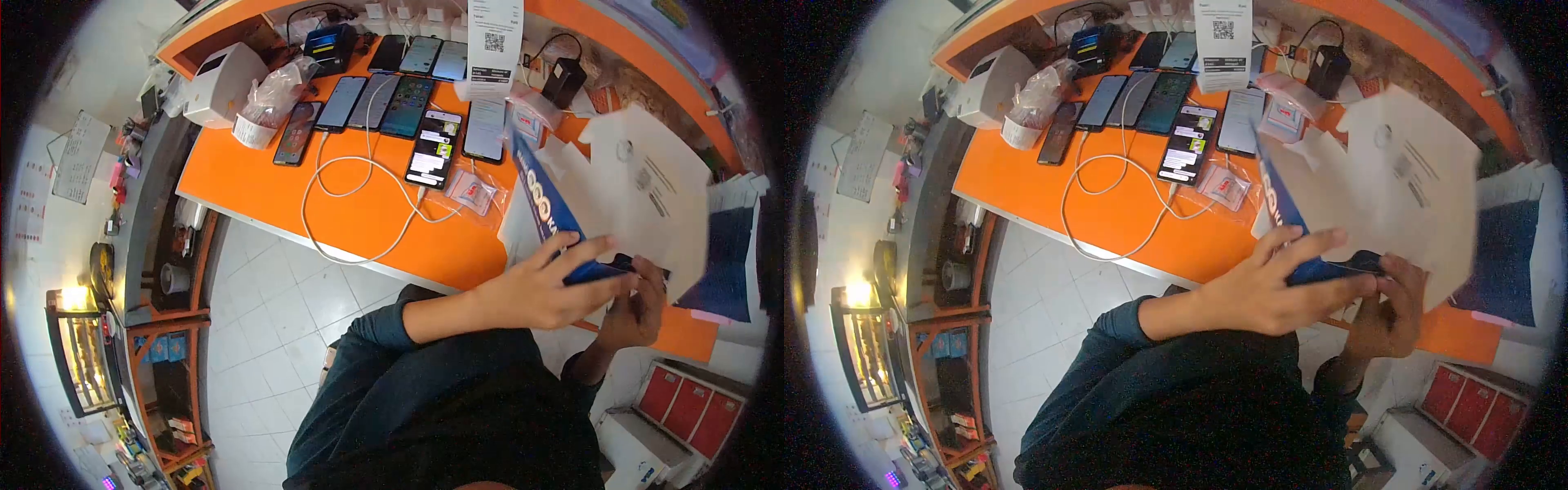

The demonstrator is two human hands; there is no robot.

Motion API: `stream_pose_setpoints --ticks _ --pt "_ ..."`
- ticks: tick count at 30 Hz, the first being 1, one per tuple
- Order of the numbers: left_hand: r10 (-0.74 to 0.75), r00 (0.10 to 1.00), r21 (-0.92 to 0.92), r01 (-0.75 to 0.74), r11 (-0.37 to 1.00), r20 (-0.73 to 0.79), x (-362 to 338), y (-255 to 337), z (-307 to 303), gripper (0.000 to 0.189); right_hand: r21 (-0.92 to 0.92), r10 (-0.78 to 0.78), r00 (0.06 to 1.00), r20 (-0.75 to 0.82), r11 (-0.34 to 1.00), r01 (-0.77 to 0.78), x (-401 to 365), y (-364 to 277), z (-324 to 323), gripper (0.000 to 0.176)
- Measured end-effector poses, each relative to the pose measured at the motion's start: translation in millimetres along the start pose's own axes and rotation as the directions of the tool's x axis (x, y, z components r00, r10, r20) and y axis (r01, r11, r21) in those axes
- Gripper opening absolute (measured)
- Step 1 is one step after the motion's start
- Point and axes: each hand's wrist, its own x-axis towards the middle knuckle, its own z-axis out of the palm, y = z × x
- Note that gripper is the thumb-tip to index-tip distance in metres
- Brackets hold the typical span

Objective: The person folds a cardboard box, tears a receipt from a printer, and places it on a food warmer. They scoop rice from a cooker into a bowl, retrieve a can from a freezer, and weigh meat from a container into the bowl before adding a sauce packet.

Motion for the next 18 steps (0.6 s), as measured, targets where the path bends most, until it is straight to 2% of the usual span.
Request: stream_pose_setpoints --ticks 1,4,6,7,8,9,10,11,12,13,14,16,17,18 --pt "-0.003 1.000 0.014 0.003 1.000 0.000 -3 -3 0 0.029 -0.079 0.051 0.997 0.065 0.996 -0.045 -4 -1 -1 0.022" --pt "0.004 1.000 0.035 -0.003 0.999 -0.012 -13 -3 -7 0.029 0.186 0.124 0.986 0.110 0.972 -0.143 -5 2 3 0.028" --pt "0.027 0.998 0.041 -0.024 0.999 -0.062 -20 -4 -11 0.034 -0.154 0.125 0.971 0.203 0.984 -0.094 -6 -15 11 0.031" --pt "0.102 0.993 0.044 -0.099 0.994 -0.053 -22 -8 -15 0.044 -0.320 0.139 0.960 0.243 0.946 -0.056 -7 -22 13 0.033" --pt "-0.115 0.979 -0.070 0.104 0.992 -0.167 -24 -11 -16 0.048 -0.277 0.071 0.957 0.282 0.961 0.010 -13 -17 13 0.038" --pt "-0.332 0.909 -0.205 0.285 0.936 -0.253 -25 -13 -16 0.053 -0.233 0.001 0.948 0.318 0.969 0.077 -23 -6 12 0.042" --pt "-0.535 0.788 -0.352 0.430 0.832 -0.304 -25 -16 -15 0.057 -0.189 -0.072 0.935 0.349 0.971 0.145 -30 4 8 0.047" --pt "-0.712 0.627 -0.499 0.529 0.686 -0.315 -25 -20 -14 0.062 -0.136 -0.110 0.877 0.468 0.971 0.195 -35 6 0 0.039" --pt "-0.863 0.480 -0.707 0.556 0.436 -0.155 -29 -30 -17 0.064 -0.112 -0.175 0.875 0.451 0.962 0.250 -40 4 0 0.034" --pt "-0.954 0.300 -0.849 0.508 0.146 0.015 -32 -40 -20 0.067 -0.090 -0.238 0.869 0.434 0.948 0.305 -46 2 2 0.030" --pt "-0.916 0.206 -0.894 0.369 -0.254 0.344 -41 -59 -31 0.066 -0.070 -0.299 0.859 0.416 0.931 0.359 -51 2 2 0.026" --pt "-0.745 0.285 -0.790 0.341 -0.510 0.604 -57 -80 -43 0.066 -0.130 -0.360 0.813 0.458 0.878 0.461 -57 7 1 0.025" --pt "-0.777 0.265 -0.795 0.413 -0.444 0.571 -55 -76 -47 0.060 -0.162 -0.387 0.790 0.476 0.844 0.511 -59 12 2 0.025" --pt "-0.791 0.303 -0.817 0.430 -0.384 0.531 -53 -73 -50 0.060 -0.158 -0.334 0.836 0.436 0.886 0.436 -61 15 2 0.024"
